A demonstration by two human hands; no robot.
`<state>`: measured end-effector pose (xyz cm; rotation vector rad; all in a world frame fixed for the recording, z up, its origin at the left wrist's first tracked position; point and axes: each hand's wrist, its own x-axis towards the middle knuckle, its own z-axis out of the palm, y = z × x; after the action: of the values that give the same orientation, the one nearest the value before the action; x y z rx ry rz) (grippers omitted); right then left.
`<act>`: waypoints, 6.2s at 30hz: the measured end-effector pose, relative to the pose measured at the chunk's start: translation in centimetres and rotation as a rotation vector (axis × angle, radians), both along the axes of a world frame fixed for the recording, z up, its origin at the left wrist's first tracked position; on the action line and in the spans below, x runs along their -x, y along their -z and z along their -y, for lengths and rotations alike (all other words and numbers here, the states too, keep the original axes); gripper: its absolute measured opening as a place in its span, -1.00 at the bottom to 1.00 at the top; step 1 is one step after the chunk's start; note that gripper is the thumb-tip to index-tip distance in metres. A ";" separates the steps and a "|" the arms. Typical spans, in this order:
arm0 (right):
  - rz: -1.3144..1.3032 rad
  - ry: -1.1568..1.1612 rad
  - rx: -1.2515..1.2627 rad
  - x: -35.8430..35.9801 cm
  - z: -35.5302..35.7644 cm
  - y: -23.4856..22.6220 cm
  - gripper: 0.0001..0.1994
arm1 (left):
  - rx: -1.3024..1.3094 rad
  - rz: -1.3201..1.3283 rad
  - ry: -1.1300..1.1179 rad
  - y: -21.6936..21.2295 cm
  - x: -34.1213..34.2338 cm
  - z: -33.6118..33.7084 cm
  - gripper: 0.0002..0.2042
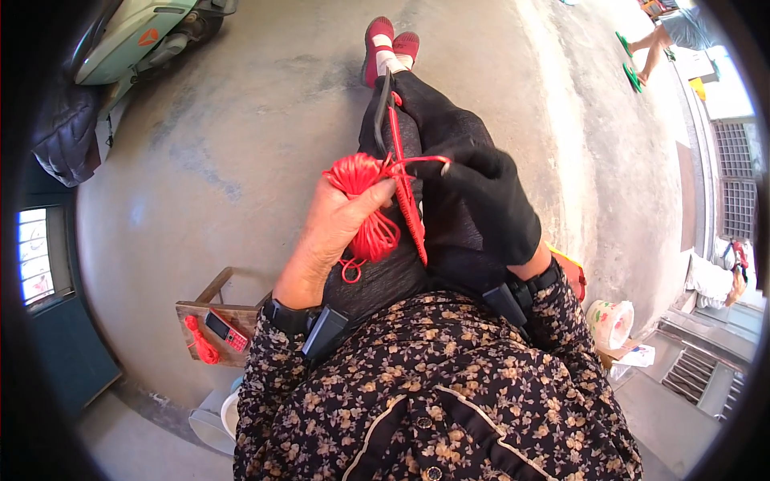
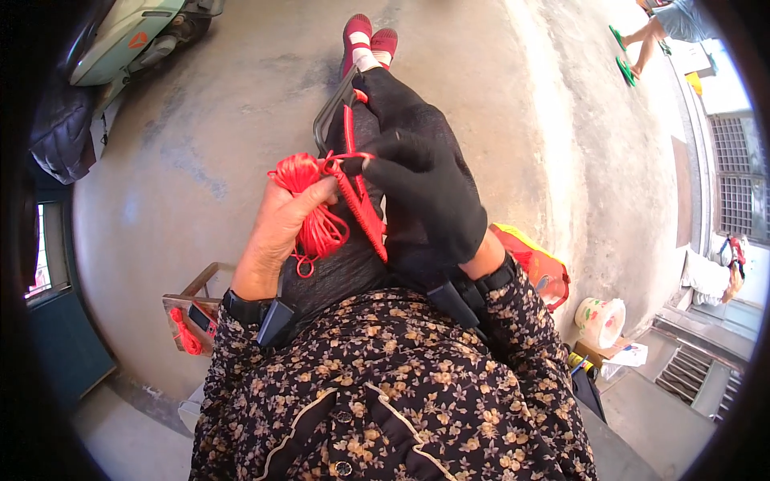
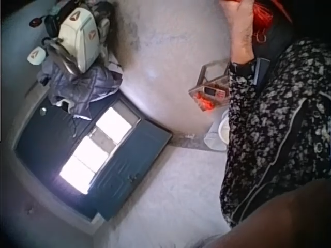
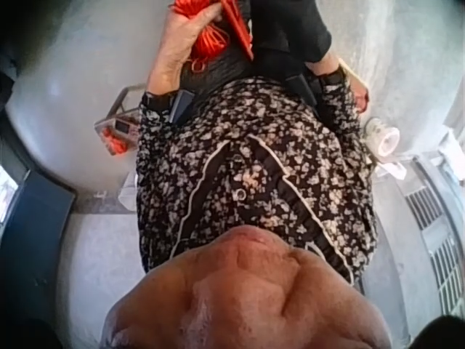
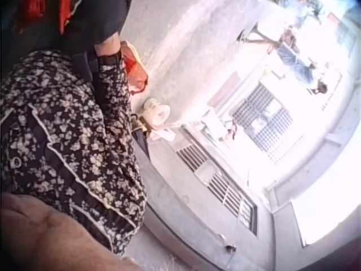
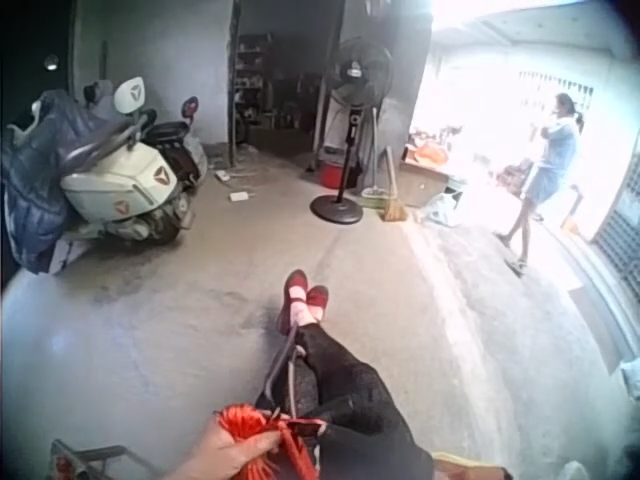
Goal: Wrapping a red plastic cord around a black metal chair frame for furniture manufacturing.
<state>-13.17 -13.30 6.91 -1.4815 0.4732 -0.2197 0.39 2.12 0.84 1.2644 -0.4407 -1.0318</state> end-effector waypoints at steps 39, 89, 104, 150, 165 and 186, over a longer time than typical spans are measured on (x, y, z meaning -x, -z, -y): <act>0.015 0.401 0.285 1.2 0.9 -0.6 -0.69 | -0.088 0.675 -0.327 -6.1 -1.9 -6.4 -0.70; 0.165 -0.221 0.307 9.2 -3.0 -4.4 -0.59 | 0.024 0.372 0.072 -1.5 4.0 -2.1 -0.90; 0.159 -0.102 0.419 7.1 -3.0 -4.2 -0.63 | 0.130 0.705 0.345 -3.0 6.5 -2.7 -0.89; -0.173 -0.156 0.492 7.5 -1.4 -2.4 -0.77 | 0.163 0.424 0.316 -4.7 5.3 -3.6 -0.90; -0.244 -0.001 0.333 5.6 -2.6 -1.7 -0.69 | 0.148 0.308 -0.193 -4.0 4.7 -3.4 -0.91; -0.113 -0.618 0.279 4.2 -3.4 -2.7 -0.67 | 0.410 -0.241 -0.226 -7.5 3.9 -7.6 -0.64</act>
<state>-17.42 -9.94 9.58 -1.8480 0.0558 0.3001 -3.50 9.74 8.38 0.7928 -0.2962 -0.8365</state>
